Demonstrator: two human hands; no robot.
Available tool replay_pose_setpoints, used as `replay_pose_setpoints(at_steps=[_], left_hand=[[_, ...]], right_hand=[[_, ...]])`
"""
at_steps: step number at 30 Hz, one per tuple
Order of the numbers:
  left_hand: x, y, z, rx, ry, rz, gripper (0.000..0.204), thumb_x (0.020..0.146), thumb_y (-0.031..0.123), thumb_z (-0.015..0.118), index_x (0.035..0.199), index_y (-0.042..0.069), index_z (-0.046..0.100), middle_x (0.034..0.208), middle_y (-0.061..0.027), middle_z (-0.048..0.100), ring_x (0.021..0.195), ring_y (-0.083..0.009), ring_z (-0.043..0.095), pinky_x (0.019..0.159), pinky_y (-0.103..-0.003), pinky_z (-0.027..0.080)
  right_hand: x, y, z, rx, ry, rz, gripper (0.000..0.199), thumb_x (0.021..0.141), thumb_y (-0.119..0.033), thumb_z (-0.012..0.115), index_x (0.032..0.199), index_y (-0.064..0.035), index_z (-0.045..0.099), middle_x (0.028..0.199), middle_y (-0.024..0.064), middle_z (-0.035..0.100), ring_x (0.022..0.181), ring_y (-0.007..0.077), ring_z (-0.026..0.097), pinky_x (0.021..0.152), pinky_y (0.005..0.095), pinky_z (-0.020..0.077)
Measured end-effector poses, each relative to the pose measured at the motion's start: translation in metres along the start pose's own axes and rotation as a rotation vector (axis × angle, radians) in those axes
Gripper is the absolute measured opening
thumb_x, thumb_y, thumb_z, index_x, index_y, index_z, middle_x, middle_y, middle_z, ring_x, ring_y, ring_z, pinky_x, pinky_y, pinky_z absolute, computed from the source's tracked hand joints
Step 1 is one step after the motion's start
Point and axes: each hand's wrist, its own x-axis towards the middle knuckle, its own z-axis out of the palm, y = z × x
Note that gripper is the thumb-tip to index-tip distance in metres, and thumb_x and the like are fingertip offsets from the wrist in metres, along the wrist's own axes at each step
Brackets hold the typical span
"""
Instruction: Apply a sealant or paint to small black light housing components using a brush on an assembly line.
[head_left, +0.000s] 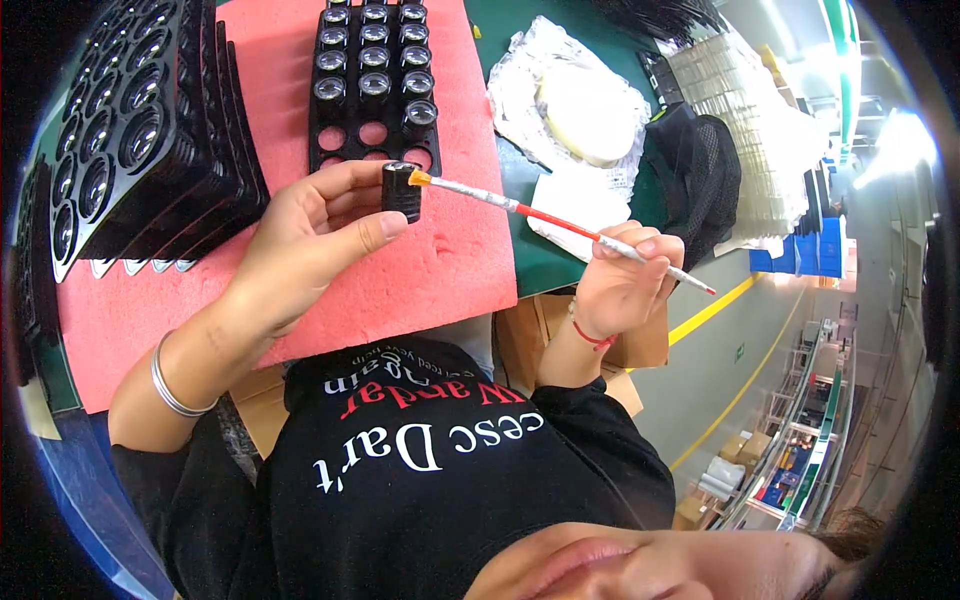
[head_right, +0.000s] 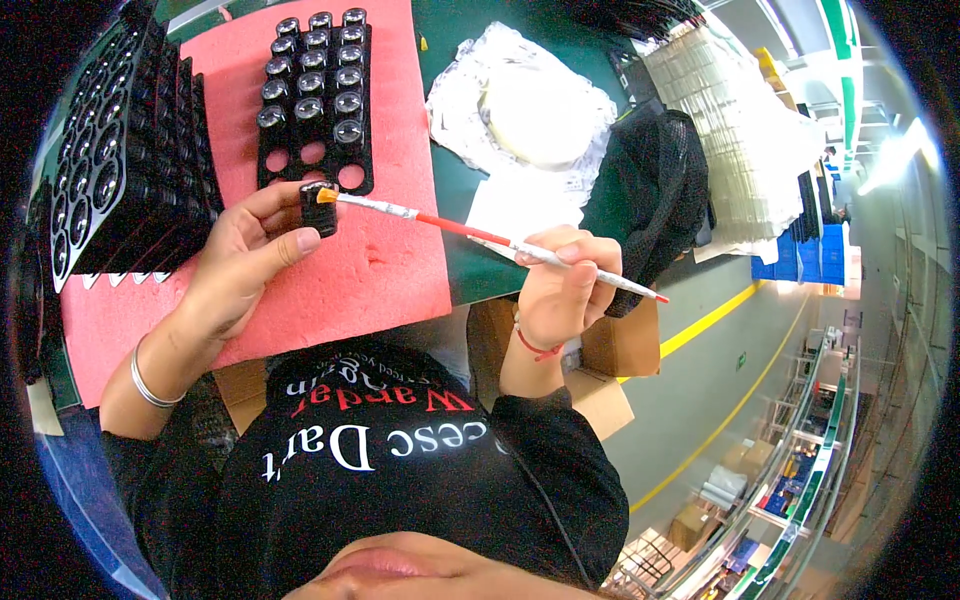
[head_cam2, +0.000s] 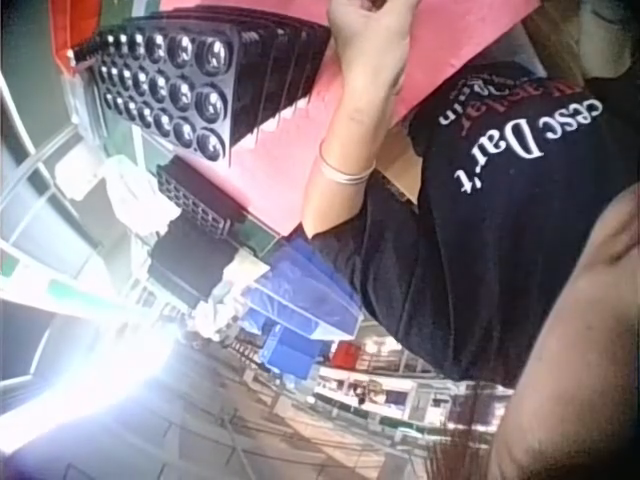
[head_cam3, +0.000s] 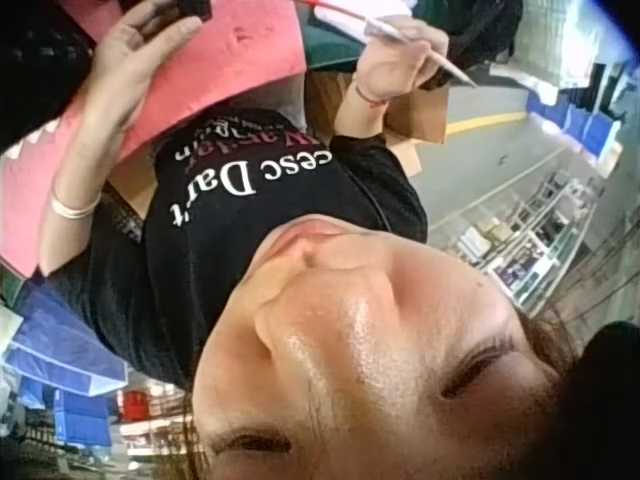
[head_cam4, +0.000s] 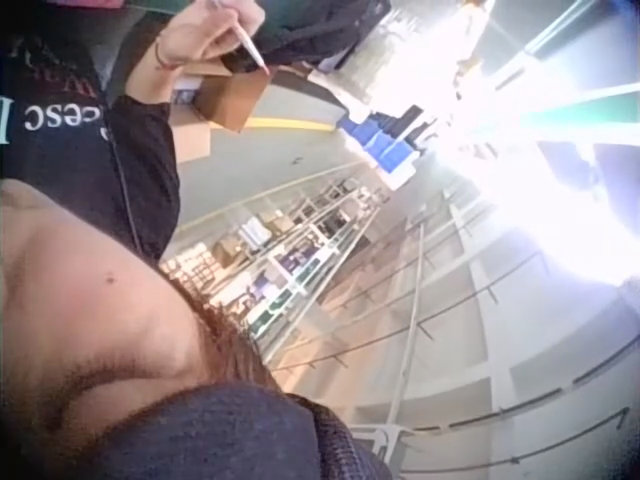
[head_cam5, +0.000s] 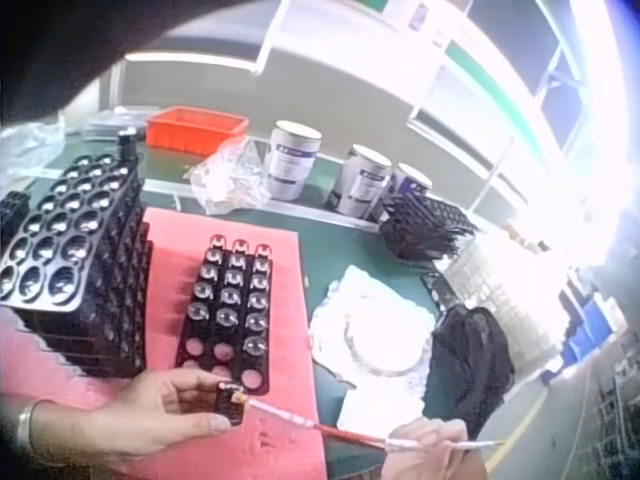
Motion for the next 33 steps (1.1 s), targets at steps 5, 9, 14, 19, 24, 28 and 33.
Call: replay_pose_setpoints(at_steps=[5, 9, 14, 19, 24, 28, 33], left_hand=[[0.003, -0.005, -0.003, -0.010, -0.034, 0.023, 0.038, 0.075, 0.002, 0.057, 0.111, 0.001, 0.047, 0.105, -0.0072, 0.054, 0.100, -0.0139, 0.049, 0.089, -0.026, 0.037], [0.003, -0.001, 0.001, 0.014, -0.046, 0.079, 0.036, 0.075, 0.004, 0.057, 0.110, 0.000, 0.047, 0.102, -0.0055, 0.054, 0.095, -0.0113, 0.051, 0.086, -0.024, 0.039], [-0.032, 0.036, 0.015, 0.380, -0.216, 0.303, 0.032, 0.068, 0.004, 0.063, 0.098, 0.000, 0.051, 0.093, -0.0042, 0.056, 0.086, -0.0107, 0.054, 0.077, -0.025, 0.044], [-0.063, 0.098, -0.005, 0.700, -0.490, 0.949, 0.040, 0.051, 0.010, 0.077, 0.083, 0.004, 0.053, 0.070, -0.0067, 0.059, 0.070, -0.0169, 0.058, 0.057, -0.026, 0.042], [-0.061, 0.138, -0.055, 0.850, 0.678, 1.007, 0.042, 0.073, 0.009, 0.062, 0.110, -0.003, 0.048, 0.097, -0.0088, 0.056, 0.080, -0.0125, 0.054, 0.074, -0.024, 0.042], [-0.017, 0.175, -0.166, 1.076, 0.727, 0.632, 0.038, 0.078, 0.022, 0.058, 0.109, 0.002, 0.051, 0.098, -0.0044, 0.056, 0.093, -0.0101, 0.049, 0.084, -0.022, 0.034], [0.015, 0.176, -0.195, 1.015, 0.514, 0.496, 0.036, 0.078, 0.022, 0.058, 0.107, 0.002, 0.053, 0.094, -0.0024, 0.057, 0.088, -0.0086, 0.051, 0.081, -0.020, 0.035]], right_hand=[[-0.003, 0.005, -0.002, 0.031, -0.002, 0.027, 0.020, 0.088, -0.023, 0.038, 0.081, -0.0040, 0.041, 0.065, 0.0100, 0.049, 0.057, 0.0170, 0.045, 0.052, 0.0263, 0.0350], [-0.006, 0.008, -0.002, 0.095, 0.095, -0.021, 0.018, 0.088, -0.023, 0.040, 0.083, -0.0058, 0.043, 0.073, 0.0064, 0.052, 0.062, 0.0156, 0.046, 0.054, 0.0252, 0.0358], [-0.009, 0.009, -0.002, 0.128, 0.173, -0.039, 0.017, 0.088, -0.023, 0.040, 0.085, -0.0074, 0.045, 0.084, 0.0014, 0.051, 0.074, 0.0128, 0.047, 0.060, 0.0238, 0.0366], [-0.012, 0.009, -0.006, 0.186, 0.187, -0.040, 0.015, 0.087, -0.022, 0.043, 0.087, -0.0075, 0.046, 0.085, 0.0017, 0.051, 0.077, 0.0119, 0.047, 0.063, 0.0228, 0.0373], [-0.012, 0.008, 0.000, -0.034, 0.376, -0.107, 0.027, 0.088, -0.028, 0.033, 0.083, -0.0025, 0.040, 0.057, 0.0118, 0.047, 0.051, 0.0164, 0.043, 0.049, 0.0259, 0.0352], [-0.010, 0.010, 0.004, -0.029, 0.354, -0.109, 0.027, 0.088, -0.027, 0.033, 0.083, -0.0024, 0.040, 0.058, 0.0113, 0.046, 0.051, 0.0162, 0.044, 0.049, 0.0253, 0.0353], [-0.011, 0.012, 0.000, 0.039, 0.395, -0.125, 0.023, 0.088, -0.024, 0.034, 0.084, -0.0014, 0.041, 0.067, 0.0101, 0.047, 0.054, 0.0171, 0.046, 0.051, 0.0265, 0.0380]])
